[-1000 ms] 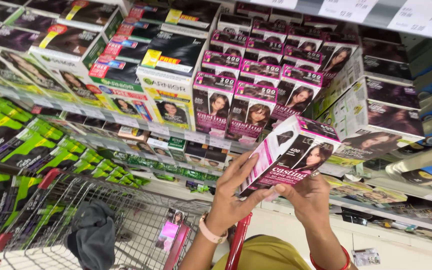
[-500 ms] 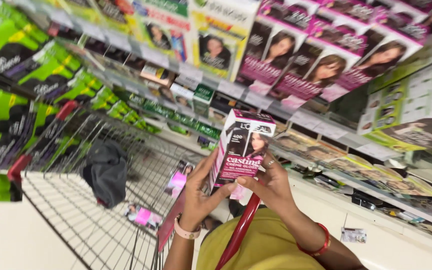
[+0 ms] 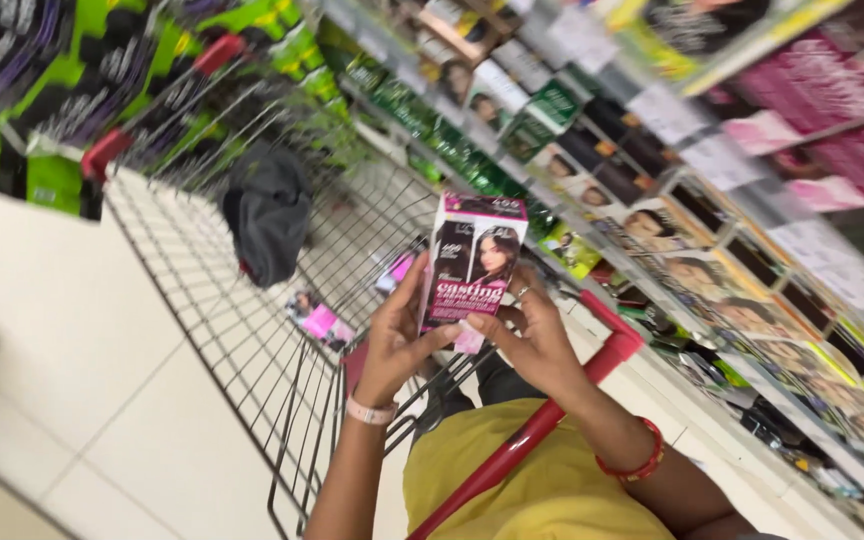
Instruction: Selecting several boxes of hair dye from a retail shelf and placing them into a shopping cart.
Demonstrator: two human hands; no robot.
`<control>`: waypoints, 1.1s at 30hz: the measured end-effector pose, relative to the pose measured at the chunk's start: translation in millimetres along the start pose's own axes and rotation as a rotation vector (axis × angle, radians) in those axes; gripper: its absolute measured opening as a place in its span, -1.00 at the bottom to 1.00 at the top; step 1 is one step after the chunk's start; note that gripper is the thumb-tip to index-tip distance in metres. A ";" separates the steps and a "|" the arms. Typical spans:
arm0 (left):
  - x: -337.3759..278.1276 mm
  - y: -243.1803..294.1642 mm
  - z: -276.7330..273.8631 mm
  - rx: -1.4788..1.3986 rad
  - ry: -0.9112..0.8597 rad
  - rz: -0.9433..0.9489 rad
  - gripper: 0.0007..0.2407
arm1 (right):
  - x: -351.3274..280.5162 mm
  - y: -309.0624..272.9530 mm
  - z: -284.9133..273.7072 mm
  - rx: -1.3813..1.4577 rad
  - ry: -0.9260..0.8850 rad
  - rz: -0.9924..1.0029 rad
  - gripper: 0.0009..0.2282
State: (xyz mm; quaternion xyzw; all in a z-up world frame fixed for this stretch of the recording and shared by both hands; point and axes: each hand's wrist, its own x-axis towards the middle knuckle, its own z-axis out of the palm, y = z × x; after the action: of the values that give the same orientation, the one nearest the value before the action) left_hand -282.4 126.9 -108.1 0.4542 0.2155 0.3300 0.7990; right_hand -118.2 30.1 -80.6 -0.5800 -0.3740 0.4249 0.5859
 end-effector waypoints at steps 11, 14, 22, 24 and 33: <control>15.6 2.7 -141.2 0.207 0.192 -0.061 -0.28 | 127.4 85.1 70.3 0.020 -0.424 0.444 -0.68; 26.3 -21.5 -208.7 0.261 0.266 -0.160 -0.32 | 169.3 139.7 113.0 0.011 -0.463 0.609 -0.69; 6.2 -208.1 -351.3 0.249 0.611 -0.287 -0.37 | 198.2 336.3 190.7 -0.195 -0.579 0.760 -0.66; -4.0 -263.3 -372.6 0.179 0.718 -0.275 -0.39 | 190.2 386.1 199.6 -0.245 -0.596 0.838 -0.56; -50.7 -328.7 -366.3 0.332 1.072 -0.491 -0.24 | 143.8 481.1 224.2 -0.284 -0.646 0.931 -0.57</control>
State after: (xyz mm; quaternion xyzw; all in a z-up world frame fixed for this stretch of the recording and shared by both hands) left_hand -444.3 182.5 -572.3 0.2805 0.7342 0.2807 0.5509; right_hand -306.2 229.0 -557.6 -0.5971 -0.2929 0.7386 0.1100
